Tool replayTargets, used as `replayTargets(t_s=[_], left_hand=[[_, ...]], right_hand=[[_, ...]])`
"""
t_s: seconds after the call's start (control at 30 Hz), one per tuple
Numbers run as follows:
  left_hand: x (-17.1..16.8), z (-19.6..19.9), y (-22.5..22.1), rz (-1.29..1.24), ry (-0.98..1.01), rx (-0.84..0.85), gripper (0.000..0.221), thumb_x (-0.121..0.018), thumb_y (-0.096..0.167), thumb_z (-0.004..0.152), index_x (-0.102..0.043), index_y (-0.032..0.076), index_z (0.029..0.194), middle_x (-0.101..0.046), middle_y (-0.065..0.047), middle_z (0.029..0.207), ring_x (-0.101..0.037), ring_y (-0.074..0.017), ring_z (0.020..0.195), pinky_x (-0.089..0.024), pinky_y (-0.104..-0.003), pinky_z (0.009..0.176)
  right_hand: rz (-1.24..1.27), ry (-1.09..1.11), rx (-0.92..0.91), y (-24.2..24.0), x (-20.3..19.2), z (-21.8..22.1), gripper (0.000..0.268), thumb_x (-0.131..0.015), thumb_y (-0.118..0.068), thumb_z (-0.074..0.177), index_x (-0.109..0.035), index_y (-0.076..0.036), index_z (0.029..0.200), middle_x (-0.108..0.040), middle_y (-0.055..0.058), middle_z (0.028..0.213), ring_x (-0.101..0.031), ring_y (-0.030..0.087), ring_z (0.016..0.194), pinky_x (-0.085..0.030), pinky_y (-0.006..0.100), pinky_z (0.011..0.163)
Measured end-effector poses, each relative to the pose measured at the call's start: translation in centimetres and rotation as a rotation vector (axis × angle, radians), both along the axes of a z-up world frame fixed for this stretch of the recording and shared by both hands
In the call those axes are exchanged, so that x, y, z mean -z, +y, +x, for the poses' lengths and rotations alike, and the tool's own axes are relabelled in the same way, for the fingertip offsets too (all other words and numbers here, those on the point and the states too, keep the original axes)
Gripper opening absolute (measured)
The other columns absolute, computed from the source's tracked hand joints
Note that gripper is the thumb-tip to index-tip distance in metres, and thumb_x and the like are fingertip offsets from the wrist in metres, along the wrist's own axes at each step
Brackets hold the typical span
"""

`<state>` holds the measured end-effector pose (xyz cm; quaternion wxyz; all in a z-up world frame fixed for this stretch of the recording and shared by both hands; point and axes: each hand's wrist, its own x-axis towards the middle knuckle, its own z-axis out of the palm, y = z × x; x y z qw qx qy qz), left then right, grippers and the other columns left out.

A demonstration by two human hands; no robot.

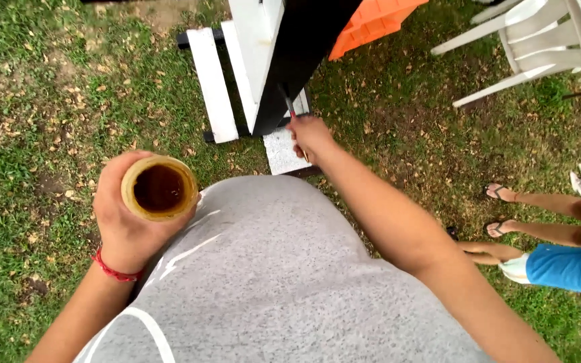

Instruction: The person is painting a white wooden structure with black paint using a paintbrush, dipping the brush into a container of paint repeatedly.

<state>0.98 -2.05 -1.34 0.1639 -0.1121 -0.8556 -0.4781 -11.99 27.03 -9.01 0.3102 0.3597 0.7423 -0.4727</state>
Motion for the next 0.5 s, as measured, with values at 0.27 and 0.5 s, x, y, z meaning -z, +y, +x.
replayTargets(t_s=[0.27,0.5], left_hand=[[-0.7,0.1,0.5,-0.013,-0.021,0.024,0.067,-0.091,0.022,0.072,-0.055,-0.002,0.123,-0.062,-0.018,0.118,-0.060,-0.0311,0.109,-0.048,-0.042,0.100],[-0.2,0.3,0.2,-0.045,0.005,-0.013,0.067,-0.090,0.021,0.072,-0.054,-0.003,0.123,-0.062,-0.019,0.116,-0.061,-0.0309,0.106,-0.049,-0.042,0.099]], right_hand=[[-0.220,0.520,0.153,-1.5,-13.4,-0.2,0.023,-0.043,-0.017,0.106,-0.062,-0.004,0.102,-0.048,-0.002,0.065,-0.035,0.006,0.044,-0.027,0.019,0.036],[-0.262,0.650,0.132,-0.4,-8.0,-1.6,0.010,-0.054,-0.012,0.100,-0.063,-0.008,0.096,-0.054,0.003,0.061,-0.044,0.011,0.042,-0.031,0.023,0.035]])
